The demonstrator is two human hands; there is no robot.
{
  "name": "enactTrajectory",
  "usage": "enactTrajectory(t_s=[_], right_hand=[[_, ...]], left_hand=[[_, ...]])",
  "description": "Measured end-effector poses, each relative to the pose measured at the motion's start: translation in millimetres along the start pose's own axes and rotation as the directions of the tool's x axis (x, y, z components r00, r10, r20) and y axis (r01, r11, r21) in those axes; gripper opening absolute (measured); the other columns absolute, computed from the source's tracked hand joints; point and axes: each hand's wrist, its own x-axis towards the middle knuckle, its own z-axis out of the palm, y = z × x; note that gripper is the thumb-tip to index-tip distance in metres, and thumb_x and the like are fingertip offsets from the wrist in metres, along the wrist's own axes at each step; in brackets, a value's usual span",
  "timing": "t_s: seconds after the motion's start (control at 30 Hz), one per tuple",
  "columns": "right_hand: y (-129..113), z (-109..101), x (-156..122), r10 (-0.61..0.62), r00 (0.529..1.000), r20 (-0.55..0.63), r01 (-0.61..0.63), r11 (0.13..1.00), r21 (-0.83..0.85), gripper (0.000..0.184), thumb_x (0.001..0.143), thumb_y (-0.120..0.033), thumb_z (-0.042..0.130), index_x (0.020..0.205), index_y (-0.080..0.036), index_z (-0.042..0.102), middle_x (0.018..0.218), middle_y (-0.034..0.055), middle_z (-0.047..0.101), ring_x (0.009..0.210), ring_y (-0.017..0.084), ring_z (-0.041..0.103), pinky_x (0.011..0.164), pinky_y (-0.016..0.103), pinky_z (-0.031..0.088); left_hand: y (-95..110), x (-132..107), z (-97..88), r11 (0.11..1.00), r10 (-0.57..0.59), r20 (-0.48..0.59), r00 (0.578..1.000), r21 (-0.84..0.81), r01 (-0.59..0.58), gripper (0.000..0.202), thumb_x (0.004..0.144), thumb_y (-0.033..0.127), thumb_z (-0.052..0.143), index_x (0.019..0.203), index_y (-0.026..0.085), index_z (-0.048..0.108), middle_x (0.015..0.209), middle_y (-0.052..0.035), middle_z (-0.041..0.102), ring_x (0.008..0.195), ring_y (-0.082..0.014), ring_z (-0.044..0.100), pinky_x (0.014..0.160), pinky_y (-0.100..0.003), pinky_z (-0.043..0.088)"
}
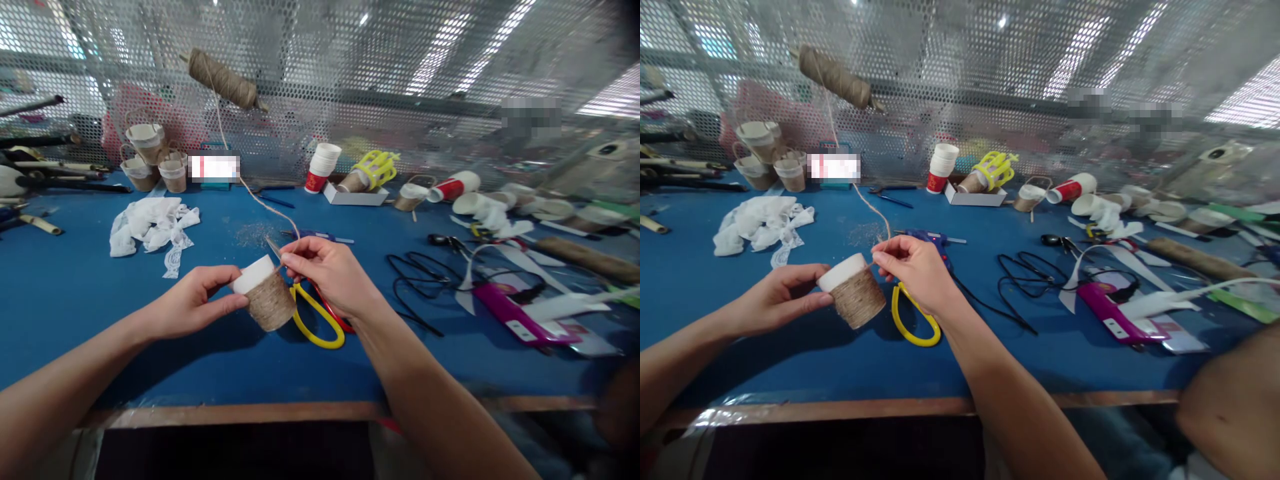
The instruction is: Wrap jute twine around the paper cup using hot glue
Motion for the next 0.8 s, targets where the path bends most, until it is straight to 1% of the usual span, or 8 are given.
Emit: enactTrajectory(t_s=[0.17,0.33,0.53,0.7,0.8], right_hand=[[-1.0,3.0,-2.1,0.000,1.000,0.012,0.001,0.999,-0.052,0.009,0.067,-0.019,0.063,0.074,-0.014,0.060,0.063,-0.0038,0.056,0.053,0.005,0.049,0.054,0.020,0.042],[3.1,4.0,-2.6,-0.025,0.999,0.037,0.028,0.996,-0.087,0.010,0.069,-0.023,0.061,0.074,-0.015,0.057,0.067,-0.0026,0.055,0.059,0.007,0.049,0.057,0.023,0.041],[9.8,8.3,-3.2,-0.043,0.996,0.075,0.059,0.973,-0.223,0.017,0.077,-0.033,0.051,0.073,-0.016,0.049,0.066,-0.0027,0.049,0.060,0.009,0.045,0.056,0.024,0.037],[12.1,15.3,-5.2,-0.063,0.998,0.028,0.069,0.902,-0.425,0.021,0.084,-0.035,0.039,0.071,-0.019,0.042,0.065,-0.0033,0.043,0.060,0.011,0.041,0.057,0.025,0.033],[14.8,17.3,-4.8,-0.074,0.997,-0.012,0.061,0.893,-0.446,0.022,0.085,-0.035,0.036,0.071,-0.019,0.041,0.065,-0.0030,0.043,0.061,0.011,0.042,0.057,0.025,0.033]], left_hand=[[-0.5,-0.5,-0.2,1.000,0.019,0.002,1.000,0.008,-0.019,0.014,0.083,0.022,0.048,0.088,0.012,0.056,0.082,-0.0027,0.058,0.074,-0.0123,0.051,0.070,-0.022,0.041],[1.5,0.4,-0.4,0.999,0.034,-0.006,0.999,0.009,-0.034,0.013,0.083,0.022,0.048,0.085,0.012,0.056,0.079,-0.0026,0.058,0.075,-0.0135,0.052,0.071,-0.023,0.041],[-0.4,-0.2,-0.5,0.999,0.045,-0.029,0.999,0.028,-0.044,0.013,0.082,0.022,0.048,0.085,0.012,0.055,0.080,-0.0031,0.058,0.075,-0.0134,0.052,0.070,-0.023,0.041],[-6.5,0.6,1.5,0.999,0.023,-0.057,0.998,0.045,-0.021,0.016,0.082,0.024,0.048,0.086,0.011,0.056,0.081,-0.0044,0.057,0.073,-0.0133,0.051,0.068,-0.024,0.041],[-6.7,1.6,3.0,1.000,0.016,-0.070,0.997,0.014,-0.015,0.017,0.082,0.025,0.048,0.088,0.011,0.055,0.083,-0.0051,0.058,0.076,-0.0143,0.051,0.071,-0.025,0.042]])
